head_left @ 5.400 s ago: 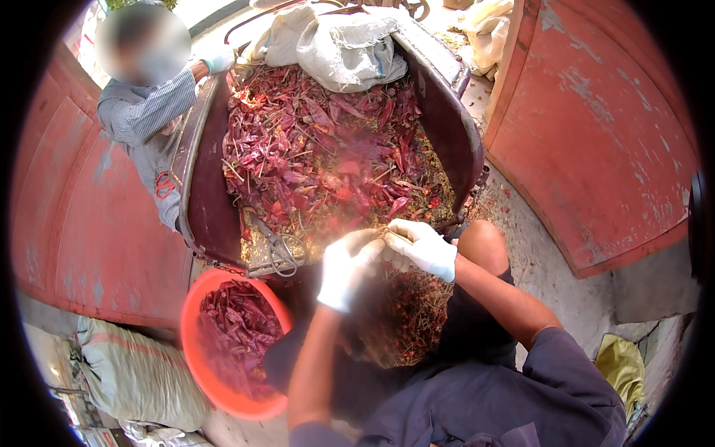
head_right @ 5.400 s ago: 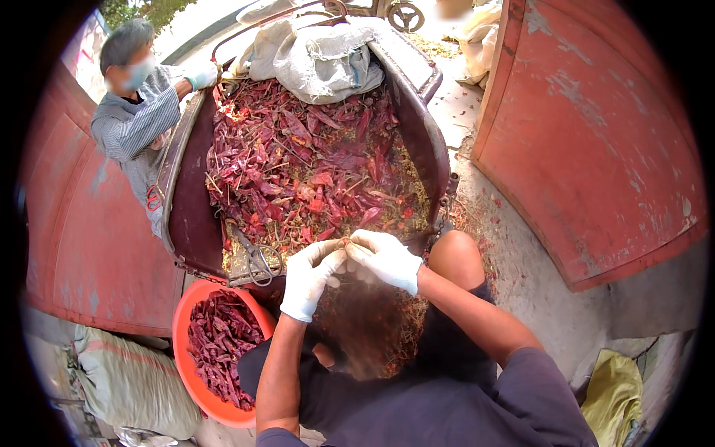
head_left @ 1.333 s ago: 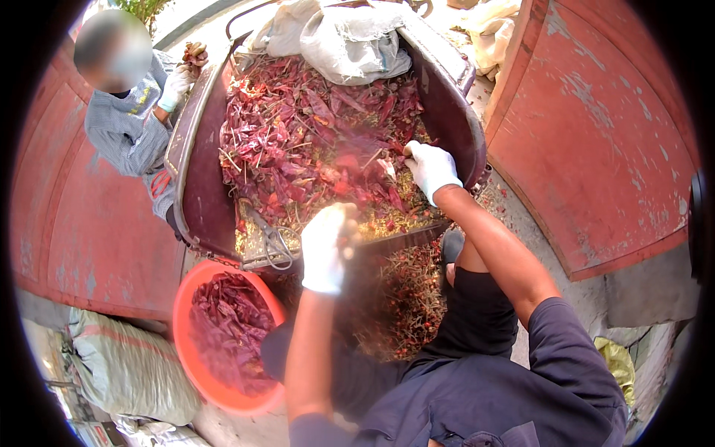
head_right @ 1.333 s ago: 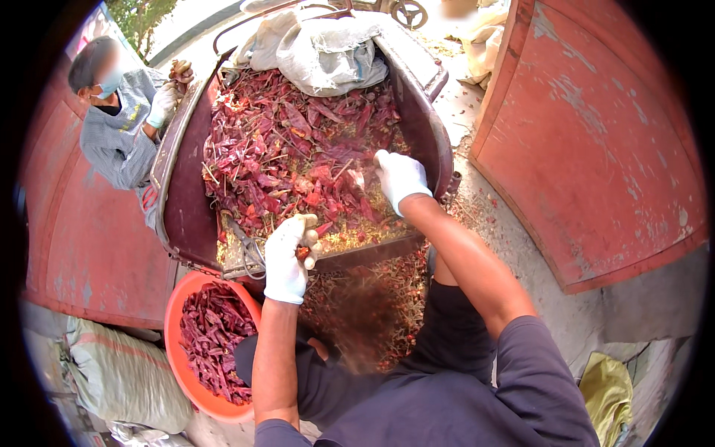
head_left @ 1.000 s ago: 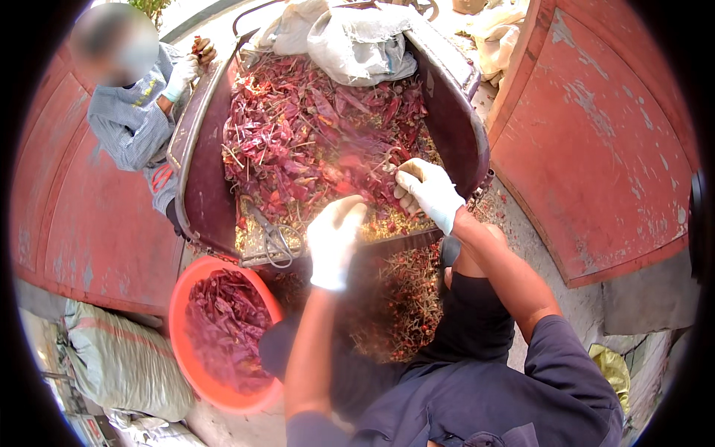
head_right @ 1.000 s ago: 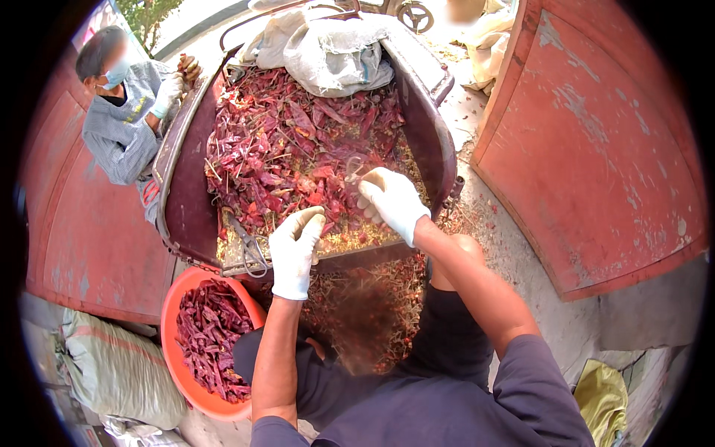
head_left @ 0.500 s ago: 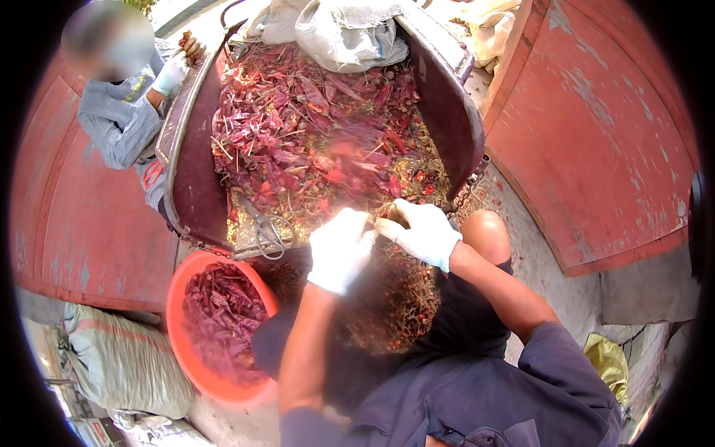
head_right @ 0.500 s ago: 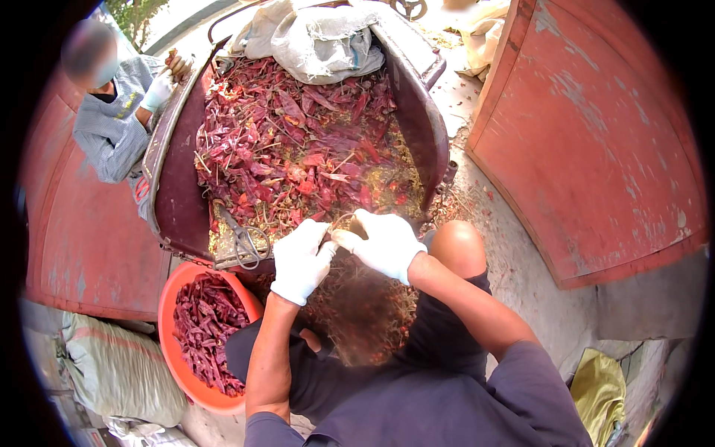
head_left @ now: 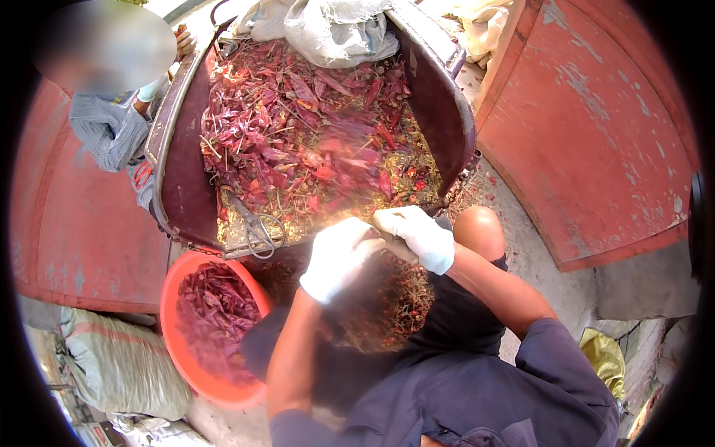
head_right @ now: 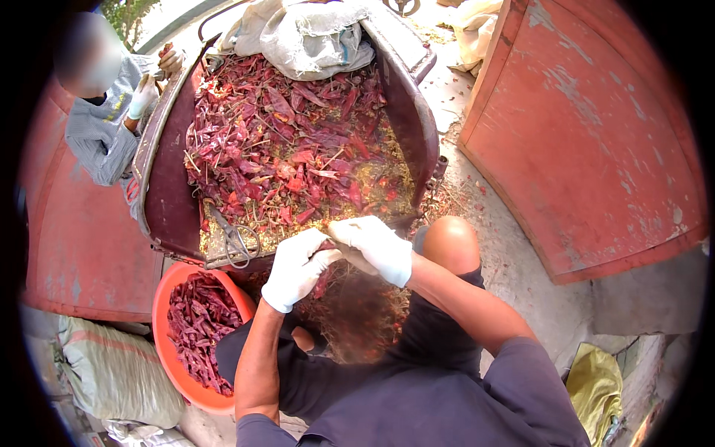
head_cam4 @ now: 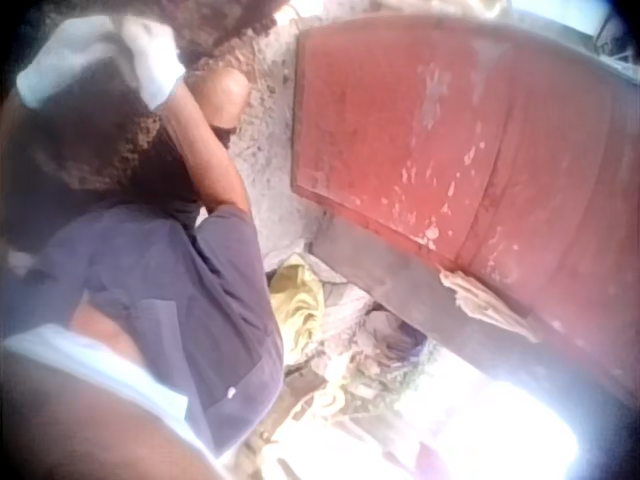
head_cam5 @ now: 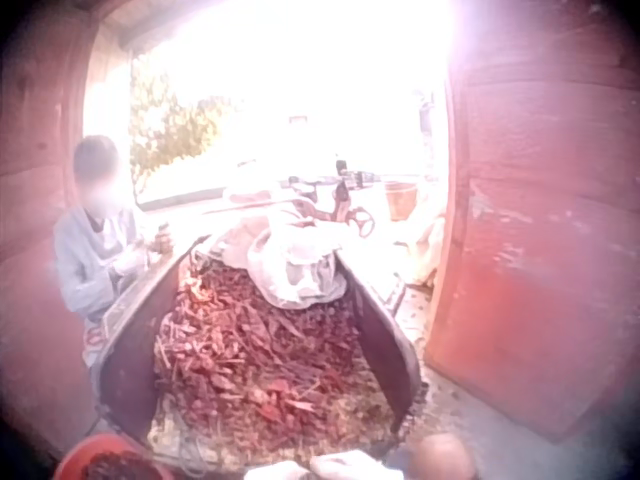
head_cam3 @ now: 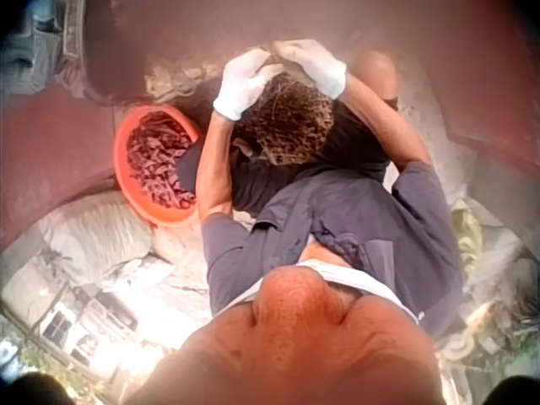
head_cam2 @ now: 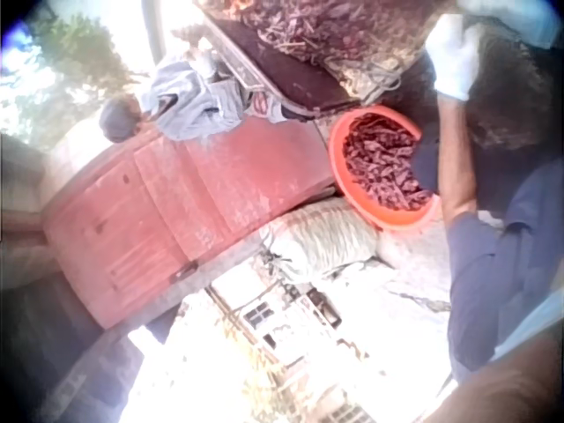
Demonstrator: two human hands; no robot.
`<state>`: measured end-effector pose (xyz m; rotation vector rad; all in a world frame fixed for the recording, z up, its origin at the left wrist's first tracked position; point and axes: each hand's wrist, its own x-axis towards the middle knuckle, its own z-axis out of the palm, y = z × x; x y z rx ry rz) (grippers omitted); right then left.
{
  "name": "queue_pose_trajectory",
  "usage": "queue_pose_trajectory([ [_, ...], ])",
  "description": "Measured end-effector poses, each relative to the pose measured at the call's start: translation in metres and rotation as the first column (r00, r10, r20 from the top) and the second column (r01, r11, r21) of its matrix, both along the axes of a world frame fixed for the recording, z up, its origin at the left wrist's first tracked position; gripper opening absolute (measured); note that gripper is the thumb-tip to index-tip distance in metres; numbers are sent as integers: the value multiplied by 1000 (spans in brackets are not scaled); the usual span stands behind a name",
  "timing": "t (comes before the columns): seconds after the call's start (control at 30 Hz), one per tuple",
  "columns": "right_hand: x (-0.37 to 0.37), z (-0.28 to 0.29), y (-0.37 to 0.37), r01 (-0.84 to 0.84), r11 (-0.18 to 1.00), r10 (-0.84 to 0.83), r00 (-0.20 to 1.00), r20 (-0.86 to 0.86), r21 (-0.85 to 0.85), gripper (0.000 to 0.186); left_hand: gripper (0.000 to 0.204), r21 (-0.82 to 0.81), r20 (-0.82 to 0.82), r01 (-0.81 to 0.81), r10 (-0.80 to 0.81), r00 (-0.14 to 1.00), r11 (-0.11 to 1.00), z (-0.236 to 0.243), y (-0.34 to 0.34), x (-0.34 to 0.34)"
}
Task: The person removes stems from dried red chilies by hand and places the de-stemmed chilies into a red bowl. A second person works alongside at a large metal tray filled with chilies.
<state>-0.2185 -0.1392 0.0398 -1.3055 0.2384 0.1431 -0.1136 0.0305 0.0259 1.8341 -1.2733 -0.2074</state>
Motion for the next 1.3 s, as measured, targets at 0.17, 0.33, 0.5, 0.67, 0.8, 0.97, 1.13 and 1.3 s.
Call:
queue_pose_trajectory([
  [0.17, 21, -16, -7, 267, 768, -233, 963, -134, 583, 38, 20, -80, -489, -107, 55, 871, 991, 13, -2, -7],
  [0.33, 54, -23, -27, 214, 555, -129, 977, 171, -804, 22, 23, -362, -862, -315, -187, 471, 877, 8, 5, 6],
  [0.5, 95, -26, -28, 311, 0, -104, 945, 310, -950, 20, 29, -342, -908, -393, -193, 372, 854, 10, 4, 14],
  [0.67, 116, -45, -40, 311, -21, -98, 945, 311, -950, 18, 22, -269, -912, -397, -100, 398, 878, 5, 2, 20],
  [0.8, 103, -29, -40, 341, 270, -183, 936, 300, -900, 24, 22, -149, -821, -499, 175, 543, 853, 11, 2, 20],
  [0.97, 66, 1, -17, 222, 645, -81, 971, 223, -732, 24, 31, -130, -700, -530, 301, 647, 838, 20, -2, 20],
  [1.13, 46, 16, 3, 96, 769, 6, 988, 157, -632, 21, 29, -133, -688, -369, 182, 703, 920, 16, -3, 18],
  [1.3, 39, 21, 0, -86, 855, 50, 995, -85, -511, 23, 21, -213, -810, -489, 126, 572, 846, 19, 1, 18],
])
